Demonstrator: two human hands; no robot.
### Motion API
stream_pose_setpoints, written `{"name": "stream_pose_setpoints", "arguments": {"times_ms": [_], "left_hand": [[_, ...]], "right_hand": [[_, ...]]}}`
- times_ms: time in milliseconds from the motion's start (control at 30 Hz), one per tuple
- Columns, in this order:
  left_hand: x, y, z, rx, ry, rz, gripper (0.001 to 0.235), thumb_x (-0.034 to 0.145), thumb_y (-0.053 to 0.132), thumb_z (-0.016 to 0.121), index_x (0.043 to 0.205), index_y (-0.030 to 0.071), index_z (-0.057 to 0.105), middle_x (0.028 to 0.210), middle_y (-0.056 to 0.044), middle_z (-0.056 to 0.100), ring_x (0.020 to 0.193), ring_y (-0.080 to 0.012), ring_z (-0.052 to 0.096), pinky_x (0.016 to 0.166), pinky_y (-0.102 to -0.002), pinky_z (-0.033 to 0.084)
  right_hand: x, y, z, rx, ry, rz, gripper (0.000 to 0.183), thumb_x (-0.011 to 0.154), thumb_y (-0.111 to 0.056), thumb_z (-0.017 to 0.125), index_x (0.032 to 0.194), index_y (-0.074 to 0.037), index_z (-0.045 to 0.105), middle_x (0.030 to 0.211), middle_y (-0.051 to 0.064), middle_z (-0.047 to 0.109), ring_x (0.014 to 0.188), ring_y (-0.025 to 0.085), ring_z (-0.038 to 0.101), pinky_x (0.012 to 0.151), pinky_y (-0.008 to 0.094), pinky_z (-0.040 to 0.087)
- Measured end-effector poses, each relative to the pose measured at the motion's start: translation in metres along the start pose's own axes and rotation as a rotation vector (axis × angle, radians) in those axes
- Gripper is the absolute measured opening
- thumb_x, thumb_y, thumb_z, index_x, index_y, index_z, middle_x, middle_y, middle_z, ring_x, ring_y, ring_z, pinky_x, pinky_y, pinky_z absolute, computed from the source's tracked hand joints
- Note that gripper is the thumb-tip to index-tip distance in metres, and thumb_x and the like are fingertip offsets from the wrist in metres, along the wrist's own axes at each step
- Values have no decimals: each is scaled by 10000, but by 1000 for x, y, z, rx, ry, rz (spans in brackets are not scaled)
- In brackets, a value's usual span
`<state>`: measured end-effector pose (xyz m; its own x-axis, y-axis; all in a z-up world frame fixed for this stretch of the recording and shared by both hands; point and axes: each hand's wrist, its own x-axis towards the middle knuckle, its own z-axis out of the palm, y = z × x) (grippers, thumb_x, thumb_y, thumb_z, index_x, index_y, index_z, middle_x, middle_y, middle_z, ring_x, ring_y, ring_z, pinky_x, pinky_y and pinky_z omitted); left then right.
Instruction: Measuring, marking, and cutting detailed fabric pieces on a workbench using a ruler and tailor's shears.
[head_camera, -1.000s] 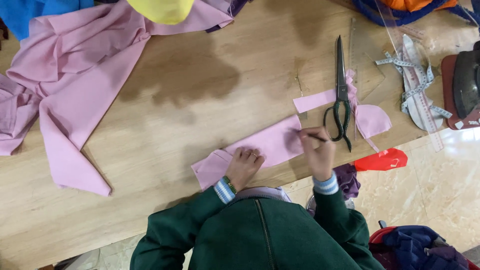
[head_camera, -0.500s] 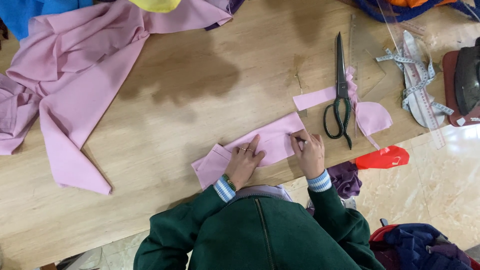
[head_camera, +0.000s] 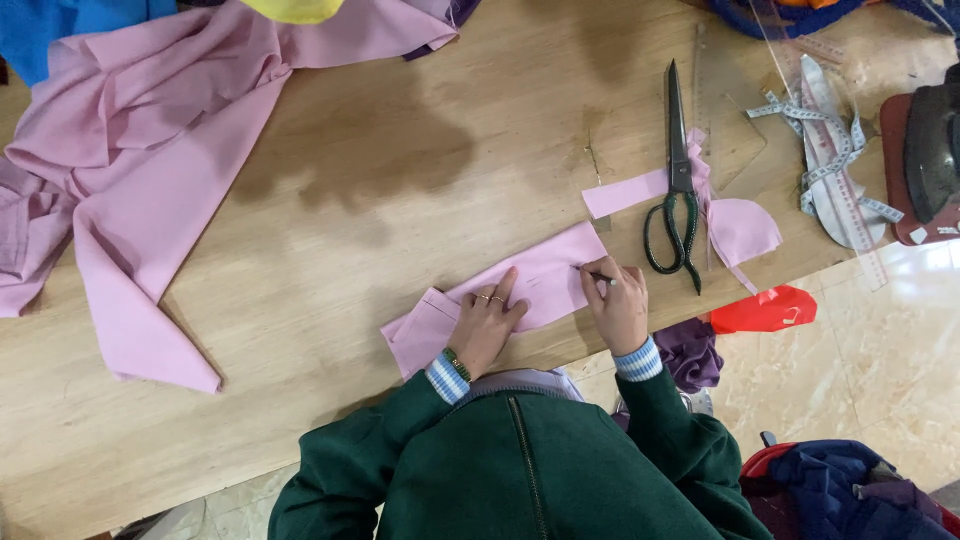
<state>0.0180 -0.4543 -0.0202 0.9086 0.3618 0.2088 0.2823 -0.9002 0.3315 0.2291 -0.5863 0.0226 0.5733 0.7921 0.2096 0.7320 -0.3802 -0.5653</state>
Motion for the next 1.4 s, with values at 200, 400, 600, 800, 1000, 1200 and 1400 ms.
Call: {"name": "stream_pose_setpoints", "arguments": {"times_ms": [200,400,600,800,1000,1200,1400], "left_hand": [[-3,-2,10,-13,21,-2,192,985,210,559,1113,292,676,1534,-125,505,1151,-263,581,809,-420,427],[0,-1,0,12,47,5,193,964,230,570,1097,307,686,1538,-105,506,1121,-256,583,788,-417,426],[-2,-3,11,7,50,9,197,979,219,552,1108,297,677,1540,-98,506,1124,-251,580,782,-409,415],[-2,-3,8,6,8,6,223,931,211,609,1119,307,678,1550,-109,492,1125,-260,576,784,-411,420],[-3,-3,6,-36,-51,11,305,858,225,691,1160,265,682,1565,-134,462,1146,-280,557,809,-433,423],[-1,-16,8,-140,-58,-25,149,940,365,638,1061,288,679,1334,17,615,1168,-225,563,900,-420,437],[35,-61,-6,-158,47,-18,179,963,435,631,1064,306,702,879,67,749,947,-154,695,989,-417,430]], "right_hand": [[12,-24,15,124,-24,-36,49,934,-138,733,954,-172,704,856,-6,770,818,228,747,830,351,497],[-1,16,0,-23,-52,63,65,947,-162,722,981,-159,666,818,25,755,804,224,741,861,363,471],[9,-19,-17,107,-97,134,30,967,-172,693,976,-185,667,866,-7,771,871,232,744,864,374,487],[4,-15,-1,160,-149,84,25,950,-170,694,949,-186,674,873,6,765,870,264,748,872,385,496],[-1,50,-7,44,42,48,92,1070,-191,570,992,-158,608,984,46,715,955,307,682,912,408,481],[4,14,-10,88,-251,-247,270,925,-191,604,1175,-128,685,1183,135,600,1030,388,598,891,454,476],[52,53,26,-205,-350,-373,95,814,-305,738,904,-278,735,1138,31,599,1022,319,546,789,435,462]]}}
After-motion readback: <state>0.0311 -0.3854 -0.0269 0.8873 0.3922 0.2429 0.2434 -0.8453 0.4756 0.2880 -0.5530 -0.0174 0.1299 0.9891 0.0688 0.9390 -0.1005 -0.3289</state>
